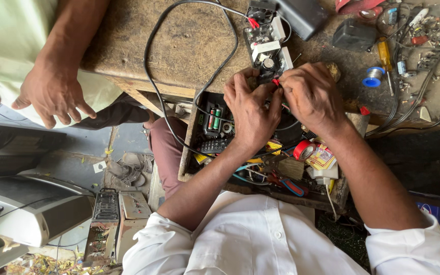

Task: The person repairs an electronic power device at a cluttered workbench. They handle wires and connectors on the circuit board, use a lighter to heat a component, solder the board with a soldering iron, fit the board into its black plastic housing, and route the power cord while another person assists.

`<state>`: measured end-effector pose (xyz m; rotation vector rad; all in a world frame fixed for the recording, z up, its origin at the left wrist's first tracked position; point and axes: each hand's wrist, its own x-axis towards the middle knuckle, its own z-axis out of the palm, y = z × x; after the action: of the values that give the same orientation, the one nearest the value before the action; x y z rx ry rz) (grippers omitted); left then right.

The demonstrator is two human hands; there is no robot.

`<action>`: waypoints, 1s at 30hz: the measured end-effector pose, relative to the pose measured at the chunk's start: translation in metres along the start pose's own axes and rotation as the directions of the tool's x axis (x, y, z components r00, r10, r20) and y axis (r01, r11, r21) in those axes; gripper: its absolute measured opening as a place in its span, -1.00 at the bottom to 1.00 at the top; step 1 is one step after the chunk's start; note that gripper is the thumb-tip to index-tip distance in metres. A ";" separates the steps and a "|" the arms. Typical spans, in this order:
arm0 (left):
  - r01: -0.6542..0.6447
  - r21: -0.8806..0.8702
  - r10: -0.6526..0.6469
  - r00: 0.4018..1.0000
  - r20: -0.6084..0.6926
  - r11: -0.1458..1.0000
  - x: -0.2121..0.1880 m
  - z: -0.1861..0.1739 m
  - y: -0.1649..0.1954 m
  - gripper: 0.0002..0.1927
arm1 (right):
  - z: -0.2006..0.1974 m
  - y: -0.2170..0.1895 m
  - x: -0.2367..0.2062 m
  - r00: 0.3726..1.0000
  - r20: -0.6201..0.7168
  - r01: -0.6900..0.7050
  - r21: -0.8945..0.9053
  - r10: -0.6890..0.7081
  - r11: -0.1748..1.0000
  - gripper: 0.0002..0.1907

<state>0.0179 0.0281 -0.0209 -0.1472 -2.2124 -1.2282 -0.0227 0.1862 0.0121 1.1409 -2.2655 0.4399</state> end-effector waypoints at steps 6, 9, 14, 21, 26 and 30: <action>0.049 -0.025 -0.049 0.998 -0.026 0.999 0.001 0.004 0.000 -0.84 | -0.004 0.005 0.006 0.998 0.031 0.054 0.000 -0.054 0.999 -0.64; 0.037 -0.030 -0.037 0.999 -0.016 0.999 0.001 0.004 -0.001 -0.84 | -0.004 0.007 0.011 0.997 0.020 0.073 0.008 -0.074 0.997 -0.64; 0.028 -0.036 -0.028 1.000 -0.002 0.999 0.001 0.005 -0.002 -0.81 | 0.000 0.007 0.014 0.996 0.043 0.073 0.004 -0.073 0.997 -0.65; 0.009 -0.030 -0.009 1.000 -0.011 1.000 -0.003 0.007 -0.004 -0.82 | 0.005 0.001 0.007 0.997 -0.060 -0.052 0.023 0.053 0.998 -0.67; -0.004 -0.033 0.004 1.000 -0.014 0.999 -0.005 0.008 -0.007 -0.82 | 0.005 -0.004 0.003 0.995 -0.063 -0.077 0.030 0.079 0.997 -0.70; -0.007 -0.029 0.007 1.000 -0.013 1.000 -0.005 0.008 -0.008 -0.80 | 0.003 -0.008 -0.001 0.993 -0.036 -0.108 0.071 0.111 0.992 -0.69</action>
<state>0.0154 0.0311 -0.0325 -0.1586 -2.1819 -1.2547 -0.0165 0.1806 0.0096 1.0354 -2.3016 0.5830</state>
